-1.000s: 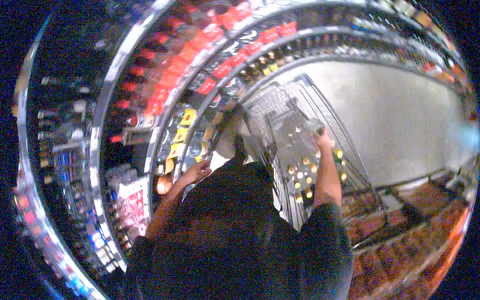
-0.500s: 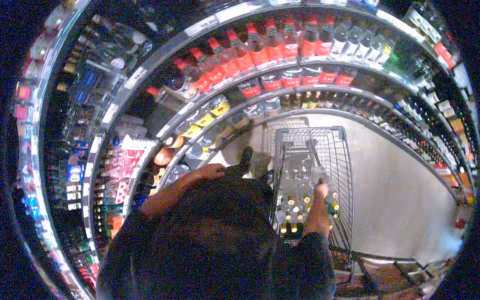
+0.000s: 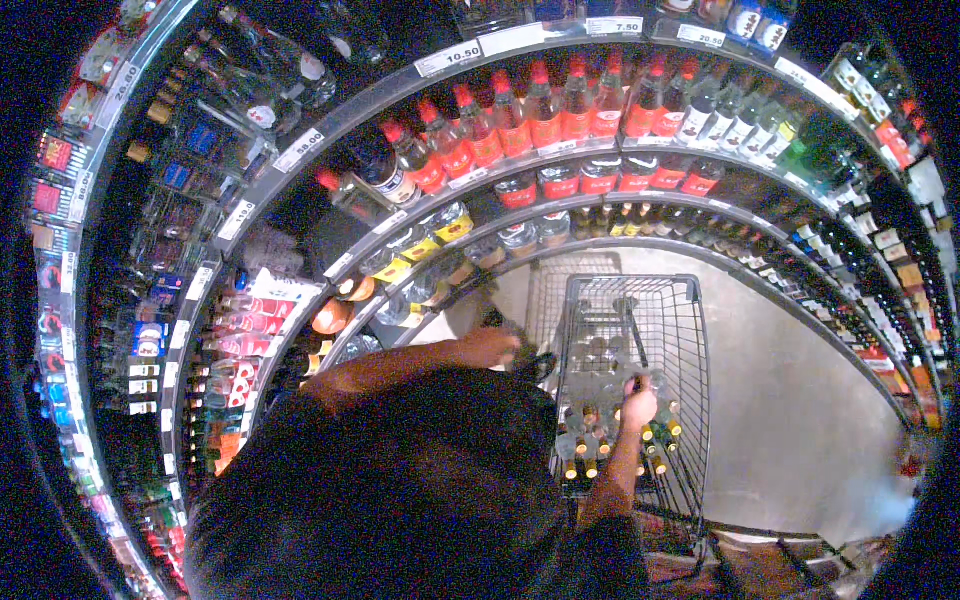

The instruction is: Selecting and placing various bottles of water and alcohol from shelves into a shopping cart.

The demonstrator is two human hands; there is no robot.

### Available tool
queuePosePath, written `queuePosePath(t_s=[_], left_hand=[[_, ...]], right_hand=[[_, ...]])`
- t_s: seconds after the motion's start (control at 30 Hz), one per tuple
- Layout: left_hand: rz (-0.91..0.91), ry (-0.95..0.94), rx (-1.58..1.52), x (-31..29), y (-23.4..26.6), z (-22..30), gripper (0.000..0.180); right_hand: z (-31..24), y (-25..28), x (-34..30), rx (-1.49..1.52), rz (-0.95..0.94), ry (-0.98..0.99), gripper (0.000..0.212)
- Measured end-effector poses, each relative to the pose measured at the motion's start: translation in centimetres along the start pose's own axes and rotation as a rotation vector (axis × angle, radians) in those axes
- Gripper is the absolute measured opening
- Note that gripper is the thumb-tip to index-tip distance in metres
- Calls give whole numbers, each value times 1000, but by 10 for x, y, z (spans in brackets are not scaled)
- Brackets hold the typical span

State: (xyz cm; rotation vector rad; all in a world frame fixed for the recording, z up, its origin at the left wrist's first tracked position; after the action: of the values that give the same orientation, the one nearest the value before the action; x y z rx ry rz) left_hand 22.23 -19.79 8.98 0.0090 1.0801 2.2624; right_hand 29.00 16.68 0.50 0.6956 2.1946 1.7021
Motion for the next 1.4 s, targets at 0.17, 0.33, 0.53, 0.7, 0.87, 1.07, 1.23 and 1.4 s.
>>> queuePosePath(t_s=[0.17, 0.33, 0.53, 0.7, 0.87, 1.07, 1.23, 1.4], left_hand=[[9, -226, -158, 52, -2, 61, 55], [-6, -450, -148, 54, 56, 151, 85], [-70, -582, -222, 38, 87, 166, 70], [123, -431, -379, 19, 142, 151, 60], [292, -268, -447, 9, 185, 133, 62], [648, -269, -464, -6, 242, 95, 65], [753, -164, -463, -40, 306, 92, 61], [720, -155, -629, -68, 340, 107, 62]], right_hand=[[-78, 127, -7, 181, 67, 121, 18], [-143, 244, -15, 446, 37, 79, 14], [-215, 318, -11, 686, -43, 58, 10], [-301, 352, 4, 757, -99, 222, 11], [-358, 363, 15, 722, -124, 327, 12], [-428, 380, 12, 804, 76, 653, 26], [-462, 377, 10, 924, -56, 725, 62], [-462, 322, 13, 1167, -511, 647, 70]])
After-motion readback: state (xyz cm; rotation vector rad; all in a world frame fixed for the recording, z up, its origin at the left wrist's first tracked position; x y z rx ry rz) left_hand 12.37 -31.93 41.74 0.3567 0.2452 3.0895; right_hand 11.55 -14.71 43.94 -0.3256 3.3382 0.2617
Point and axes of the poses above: each hand's wrist, its own x-axis towards the middle knuckle, its own y-axis out of the back of the hand, z = x × y, the point moved 7 cm from there along x, towards the middle knuckle, and after that the axes turned 13 degrees about z, right-handed, at the moved point
